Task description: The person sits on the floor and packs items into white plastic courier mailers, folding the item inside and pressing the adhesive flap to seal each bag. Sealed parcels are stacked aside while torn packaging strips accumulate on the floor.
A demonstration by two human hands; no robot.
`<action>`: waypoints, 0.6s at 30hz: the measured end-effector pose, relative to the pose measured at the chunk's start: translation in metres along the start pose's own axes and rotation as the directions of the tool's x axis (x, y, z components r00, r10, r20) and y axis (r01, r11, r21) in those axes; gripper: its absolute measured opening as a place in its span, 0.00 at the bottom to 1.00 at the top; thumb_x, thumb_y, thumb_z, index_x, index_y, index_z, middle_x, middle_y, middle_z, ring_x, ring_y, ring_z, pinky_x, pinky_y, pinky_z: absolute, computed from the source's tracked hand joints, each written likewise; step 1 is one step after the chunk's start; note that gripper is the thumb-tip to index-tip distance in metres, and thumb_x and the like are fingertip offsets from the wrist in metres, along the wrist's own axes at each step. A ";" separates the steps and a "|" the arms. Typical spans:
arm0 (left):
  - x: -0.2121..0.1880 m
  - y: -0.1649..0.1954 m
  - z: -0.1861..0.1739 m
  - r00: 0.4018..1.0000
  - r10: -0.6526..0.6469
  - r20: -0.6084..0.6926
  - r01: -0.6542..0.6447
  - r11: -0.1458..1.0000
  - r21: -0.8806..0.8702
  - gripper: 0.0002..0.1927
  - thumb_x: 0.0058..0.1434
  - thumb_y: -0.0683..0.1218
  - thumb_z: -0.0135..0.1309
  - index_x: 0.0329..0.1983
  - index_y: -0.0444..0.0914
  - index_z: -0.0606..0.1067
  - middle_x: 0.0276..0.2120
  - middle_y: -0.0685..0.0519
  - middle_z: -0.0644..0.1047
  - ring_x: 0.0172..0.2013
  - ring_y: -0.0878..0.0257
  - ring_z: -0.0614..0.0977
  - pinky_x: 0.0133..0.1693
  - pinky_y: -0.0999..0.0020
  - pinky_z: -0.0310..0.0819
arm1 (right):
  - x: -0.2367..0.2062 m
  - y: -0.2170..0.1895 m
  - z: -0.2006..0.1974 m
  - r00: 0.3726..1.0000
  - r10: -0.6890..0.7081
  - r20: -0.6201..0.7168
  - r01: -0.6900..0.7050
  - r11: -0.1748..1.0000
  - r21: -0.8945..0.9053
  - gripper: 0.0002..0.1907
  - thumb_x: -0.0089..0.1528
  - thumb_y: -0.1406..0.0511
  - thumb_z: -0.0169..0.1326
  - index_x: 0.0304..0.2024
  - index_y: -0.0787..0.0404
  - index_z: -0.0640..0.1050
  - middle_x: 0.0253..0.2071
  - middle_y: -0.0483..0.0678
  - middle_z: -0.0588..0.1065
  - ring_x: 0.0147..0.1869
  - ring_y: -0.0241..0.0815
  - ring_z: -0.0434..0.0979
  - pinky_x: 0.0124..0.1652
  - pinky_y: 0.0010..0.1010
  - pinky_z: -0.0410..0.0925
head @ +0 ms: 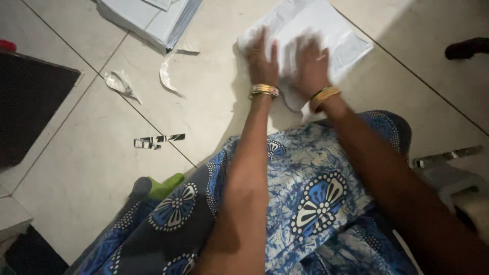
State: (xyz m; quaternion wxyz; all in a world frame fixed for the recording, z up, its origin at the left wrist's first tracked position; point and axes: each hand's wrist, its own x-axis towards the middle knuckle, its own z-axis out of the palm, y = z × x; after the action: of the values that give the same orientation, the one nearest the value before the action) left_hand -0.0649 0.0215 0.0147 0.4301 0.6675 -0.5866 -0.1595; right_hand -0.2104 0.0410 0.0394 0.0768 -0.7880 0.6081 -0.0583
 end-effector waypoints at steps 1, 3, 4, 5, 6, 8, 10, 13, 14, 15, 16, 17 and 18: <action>0.001 0.005 0.002 0.994 0.057 0.098 -0.072 0.985 0.159 0.31 0.75 0.64 0.38 0.77 0.51 0.62 0.73 0.58 0.67 0.71 0.59 0.65 0.71 0.46 0.53 | -0.004 -0.015 0.003 0.991 -0.066 0.120 0.062 0.997 0.034 0.47 0.67 0.51 0.53 0.78 0.61 0.47 0.80 0.57 0.45 0.83 0.63 0.38 0.65 0.80 0.33; 0.004 0.016 0.005 0.943 0.104 0.316 -0.239 0.872 0.427 0.29 0.72 0.65 0.34 0.74 0.55 0.60 0.74 0.62 0.61 0.74 0.62 0.57 0.72 0.31 0.40 | -0.005 -0.022 0.004 0.980 -0.184 0.069 0.181 0.982 0.050 0.51 0.60 0.51 0.57 0.75 0.61 0.45 0.78 0.59 0.43 0.81 0.63 0.34 0.64 0.81 0.30; 0.005 0.019 0.005 0.952 0.062 0.299 -0.193 0.879 0.435 0.33 0.72 0.67 0.33 0.75 0.52 0.59 0.74 0.60 0.60 0.74 0.62 0.56 0.72 0.34 0.40 | -0.005 -0.019 0.005 0.969 -0.242 0.048 0.239 0.969 0.056 0.54 0.56 0.51 0.59 0.73 0.61 0.45 0.77 0.60 0.42 0.80 0.63 0.32 0.63 0.81 0.28; 0.009 0.022 0.004 0.961 0.017 0.277 -0.144 0.883 0.446 0.37 0.71 0.70 0.32 0.77 0.49 0.58 0.75 0.57 0.59 0.74 0.61 0.55 0.72 0.36 0.40 | -0.005 -0.011 0.005 0.975 -0.216 0.049 0.219 0.973 -0.076 0.52 0.56 0.57 0.59 0.76 0.56 0.47 0.79 0.57 0.42 0.81 0.61 0.32 0.64 0.78 0.30; 0.011 0.023 0.001 0.967 -0.026 0.252 -0.096 0.882 0.461 0.41 0.70 0.73 0.30 0.78 0.45 0.57 0.75 0.55 0.58 0.74 0.61 0.54 0.71 0.39 0.40 | 0.000 0.000 0.004 0.980 -0.193 0.042 0.197 0.959 -0.203 0.52 0.55 0.63 0.58 0.78 0.50 0.49 0.81 0.55 0.42 0.82 0.59 0.31 0.64 0.75 0.31; 0.010 0.024 -0.002 0.946 -0.149 0.287 0.018 0.910 0.414 0.42 0.67 0.73 0.29 0.77 0.46 0.56 0.75 0.58 0.56 0.73 0.63 0.53 0.68 0.33 0.39 | 0.006 0.025 0.005 0.993 -0.102 0.063 0.113 0.971 -0.210 0.54 0.54 0.73 0.56 0.79 0.41 0.52 0.83 0.50 0.42 0.83 0.54 0.32 0.67 0.70 0.36; 0.004 0.021 -0.003 0.920 -0.242 0.309 0.099 0.905 0.414 0.41 0.65 0.72 0.31 0.75 0.46 0.57 0.74 0.59 0.57 0.73 0.63 0.54 0.67 0.32 0.39 | 0.010 0.054 0.003 0.987 0.028 0.160 -0.032 0.999 0.021 0.54 0.53 0.80 0.52 0.76 0.34 0.56 0.83 0.46 0.43 0.85 0.50 0.35 0.71 0.66 0.41; -0.002 0.012 0.002 0.962 -0.242 0.123 0.178 0.905 0.387 0.39 0.66 0.69 0.40 0.73 0.43 0.61 0.72 0.53 0.63 0.72 0.58 0.62 0.70 0.41 0.50 | 0.016 0.086 -0.006 0.941 0.307 -0.139 -0.192 0.829 0.525 0.33 0.61 0.75 0.49 0.67 0.45 0.76 0.74 0.48 0.68 0.76 0.47 0.66 0.70 0.43 0.67; -0.006 0.006 0.002 0.976 -0.215 -0.035 0.214 0.919 0.331 0.40 0.67 0.69 0.45 0.73 0.40 0.63 0.71 0.48 0.66 0.71 0.54 0.67 0.71 0.49 0.58 | 0.014 0.092 -0.008 0.796 0.601 -0.075 -0.378 0.589 0.714 0.25 0.67 0.70 0.48 0.67 0.51 0.76 0.68 0.51 0.77 0.66 0.46 0.81 0.63 0.40 0.75; -0.009 0.002 0.003 0.963 -0.191 -0.190 0.239 0.932 0.272 0.40 0.68 0.68 0.51 0.73 0.37 0.64 0.70 0.44 0.69 0.70 0.50 0.72 0.72 0.57 0.66 | 0.012 0.096 -0.011 0.710 0.704 -0.014 -0.411 0.430 0.804 0.22 0.65 0.67 0.53 0.63 0.55 0.74 0.63 0.53 0.76 0.61 0.46 0.79 0.58 0.40 0.74; -0.007 -0.002 0.004 0.931 -0.297 -0.211 0.321 0.943 0.090 0.42 0.62 0.66 0.57 0.71 0.36 0.66 0.66 0.42 0.71 0.65 0.49 0.75 0.66 0.58 0.69 | 0.011 0.098 -0.018 0.613 0.788 0.051 -0.411 0.263 0.873 0.22 0.63 0.64 0.58 0.59 0.58 0.73 0.59 0.55 0.75 0.56 0.46 0.77 0.53 0.40 0.73; -0.002 -0.007 0.004 0.893 -0.395 -0.215 0.381 0.919 -0.101 0.44 0.56 0.65 0.63 0.68 0.35 0.67 0.62 0.41 0.74 0.59 0.49 0.78 0.59 0.59 0.72 | 0.009 0.098 -0.024 0.511 0.851 0.120 -0.375 0.095 0.922 0.24 0.61 0.62 0.64 0.55 0.62 0.72 0.54 0.57 0.74 0.51 0.46 0.75 0.47 0.41 0.73; 0.004 -0.010 0.003 0.850 -0.487 -0.198 0.424 0.858 -0.291 0.47 0.50 0.63 0.69 0.65 0.33 0.69 0.59 0.40 0.76 0.54 0.48 0.81 0.53 0.61 0.75 | 0.007 0.096 -0.029 0.506 0.835 0.217 -0.434 0.028 0.901 0.23 0.59 0.60 0.66 0.52 0.64 0.75 0.50 0.56 0.76 0.48 0.47 0.76 0.45 0.42 0.72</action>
State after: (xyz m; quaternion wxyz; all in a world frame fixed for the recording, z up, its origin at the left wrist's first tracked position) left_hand -0.0591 0.0156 0.0063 0.5302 0.7472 -0.3242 -0.2355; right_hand -0.3047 0.0089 0.0496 0.3771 -0.2141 0.7659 -0.4746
